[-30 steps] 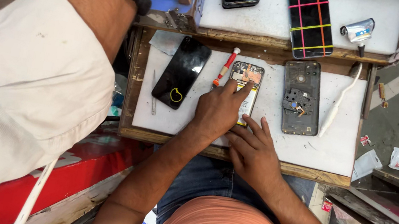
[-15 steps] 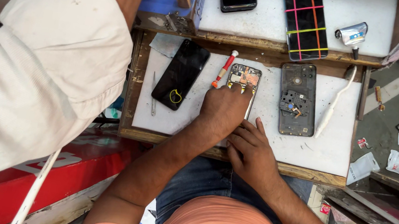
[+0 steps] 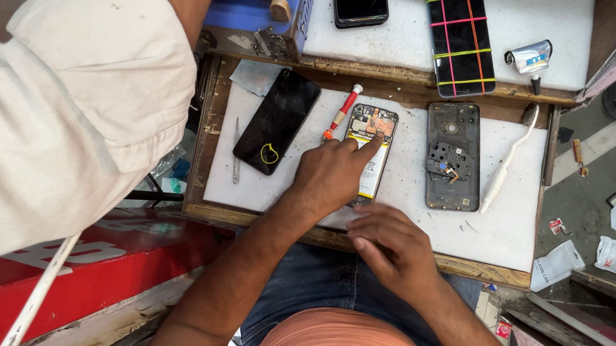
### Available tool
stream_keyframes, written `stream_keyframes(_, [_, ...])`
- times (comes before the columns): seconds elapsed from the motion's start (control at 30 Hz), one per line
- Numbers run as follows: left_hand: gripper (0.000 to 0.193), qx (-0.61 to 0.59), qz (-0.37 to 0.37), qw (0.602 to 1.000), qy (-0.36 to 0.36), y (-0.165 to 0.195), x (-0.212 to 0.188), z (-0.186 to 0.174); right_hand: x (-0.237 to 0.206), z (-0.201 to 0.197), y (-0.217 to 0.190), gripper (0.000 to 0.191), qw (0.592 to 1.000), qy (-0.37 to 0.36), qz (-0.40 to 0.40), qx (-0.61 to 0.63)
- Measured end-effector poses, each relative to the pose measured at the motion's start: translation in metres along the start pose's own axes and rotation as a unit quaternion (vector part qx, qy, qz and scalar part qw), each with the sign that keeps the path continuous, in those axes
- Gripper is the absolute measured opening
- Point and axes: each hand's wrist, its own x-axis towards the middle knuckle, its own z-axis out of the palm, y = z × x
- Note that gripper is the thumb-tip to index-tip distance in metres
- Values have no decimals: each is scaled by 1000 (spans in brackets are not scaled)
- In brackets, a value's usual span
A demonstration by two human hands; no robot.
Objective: The person uses a red-handled screwdriver to pry and remove the battery from a disassembled smartphone. They then place the battery on the workbench, wipe it with a cotton swab, and connect a white charging cable to the phone to test it.
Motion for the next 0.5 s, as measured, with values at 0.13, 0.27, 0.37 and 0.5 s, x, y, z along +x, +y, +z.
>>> stream_keyframes(0.13, [58,-9,4,1000,14,-3,-2,4,6,-16,-27,6,999,4,-31,42])
stream_keyframes(0.27, [57,-13,10,999,46,-3,-4,6,24,-41,-76,10,987,23,-131,88])
stream_keyframes(0.37, [51,-19,12,998,62,-3,-5,6,27,-69,-115,20,949,-63,-123,283])
stream_keyframes(0.5, [49,-44,6,996,73,-4,-7,6,41,-83,-134,40,791,-282,-173,515])
